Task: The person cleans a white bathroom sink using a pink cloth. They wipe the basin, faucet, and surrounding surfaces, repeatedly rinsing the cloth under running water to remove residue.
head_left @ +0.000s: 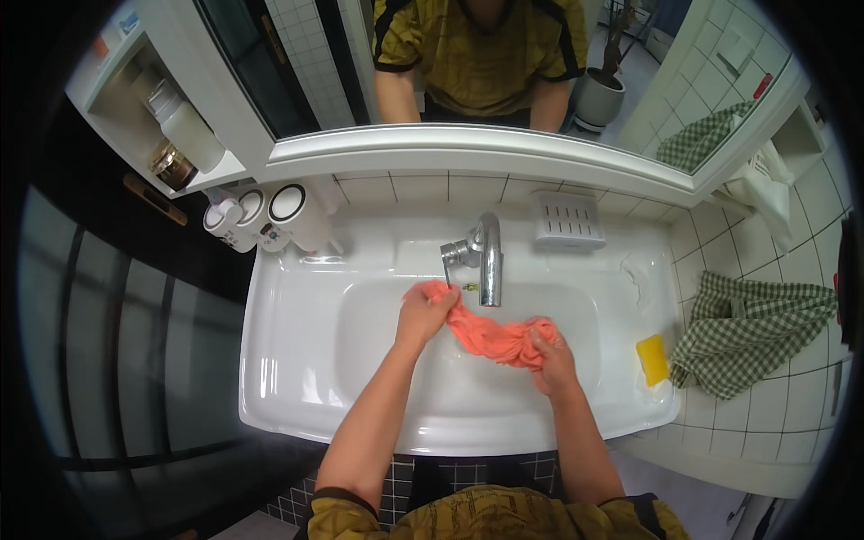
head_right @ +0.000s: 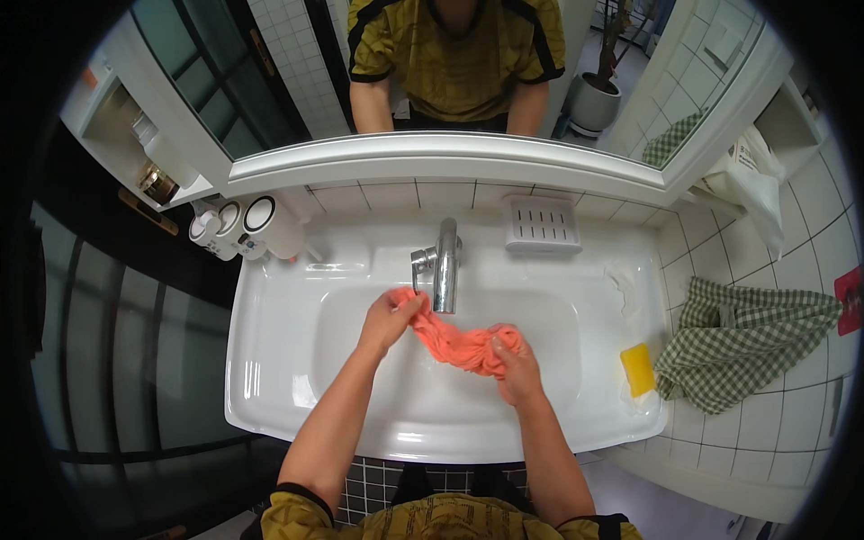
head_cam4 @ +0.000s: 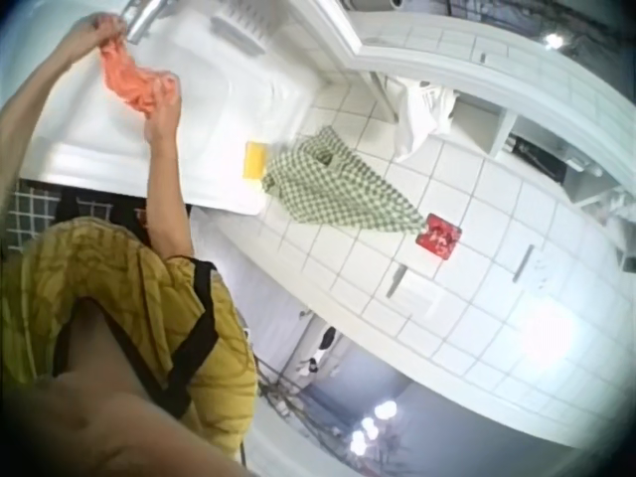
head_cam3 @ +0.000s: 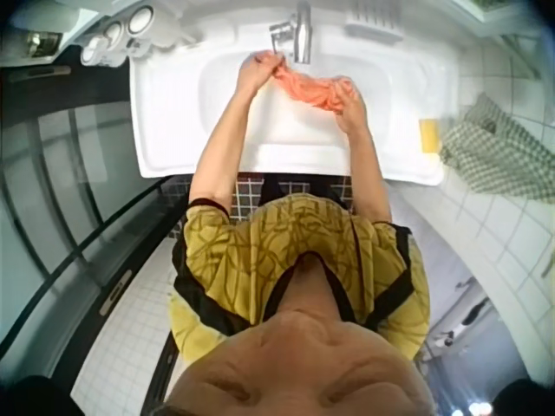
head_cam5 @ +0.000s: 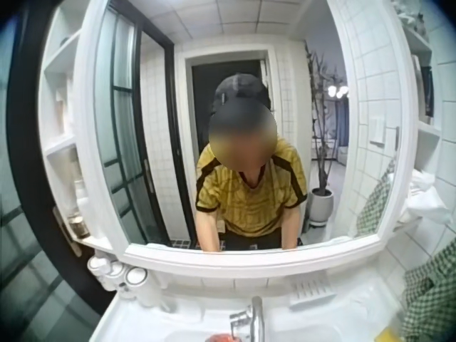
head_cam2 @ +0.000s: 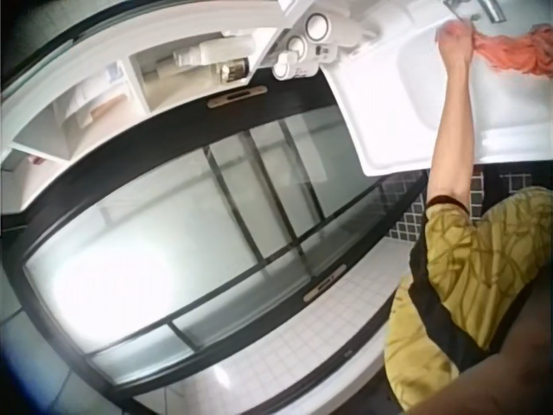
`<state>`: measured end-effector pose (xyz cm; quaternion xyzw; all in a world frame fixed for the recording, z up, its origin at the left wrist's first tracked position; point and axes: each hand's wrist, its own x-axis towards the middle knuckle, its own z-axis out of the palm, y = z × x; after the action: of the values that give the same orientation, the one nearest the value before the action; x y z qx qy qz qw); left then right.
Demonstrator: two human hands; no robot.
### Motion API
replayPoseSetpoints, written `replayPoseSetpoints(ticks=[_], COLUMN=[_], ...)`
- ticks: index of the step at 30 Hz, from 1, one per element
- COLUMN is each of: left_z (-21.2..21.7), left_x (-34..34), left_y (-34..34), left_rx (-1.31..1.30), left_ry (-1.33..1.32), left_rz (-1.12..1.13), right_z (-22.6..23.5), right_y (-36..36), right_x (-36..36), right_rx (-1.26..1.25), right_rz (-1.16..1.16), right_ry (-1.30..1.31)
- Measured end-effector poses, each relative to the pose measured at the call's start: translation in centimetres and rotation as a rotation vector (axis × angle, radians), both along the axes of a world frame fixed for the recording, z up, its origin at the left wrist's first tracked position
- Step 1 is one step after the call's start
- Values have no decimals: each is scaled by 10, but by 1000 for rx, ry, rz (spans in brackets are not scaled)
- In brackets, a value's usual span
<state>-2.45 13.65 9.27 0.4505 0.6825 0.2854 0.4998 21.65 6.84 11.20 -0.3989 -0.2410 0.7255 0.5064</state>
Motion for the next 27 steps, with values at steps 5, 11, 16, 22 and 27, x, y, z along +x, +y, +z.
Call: replayPoseSetpoints(ticks=[5,11,16,22,27], left_z=[59,22,8,6,-3], left_x=[12,25,28,26,17], left_y=[29,45,46,46,47], left_rx=[-83,173,169,207,229], left_ry=[451,351,468,498,498], left_rz=[-162,-152,-137,-176,-179], right_z=[5,-37,-31,-13,-18], right_y=[7,12,17,64,70], right_x=[41,50,-15,-61,-70], right_rx=[56,165,212,-390,-470], right_rz=[16,942,663,326,182], right_ry=[-92,-884,-1189,-329,-99])
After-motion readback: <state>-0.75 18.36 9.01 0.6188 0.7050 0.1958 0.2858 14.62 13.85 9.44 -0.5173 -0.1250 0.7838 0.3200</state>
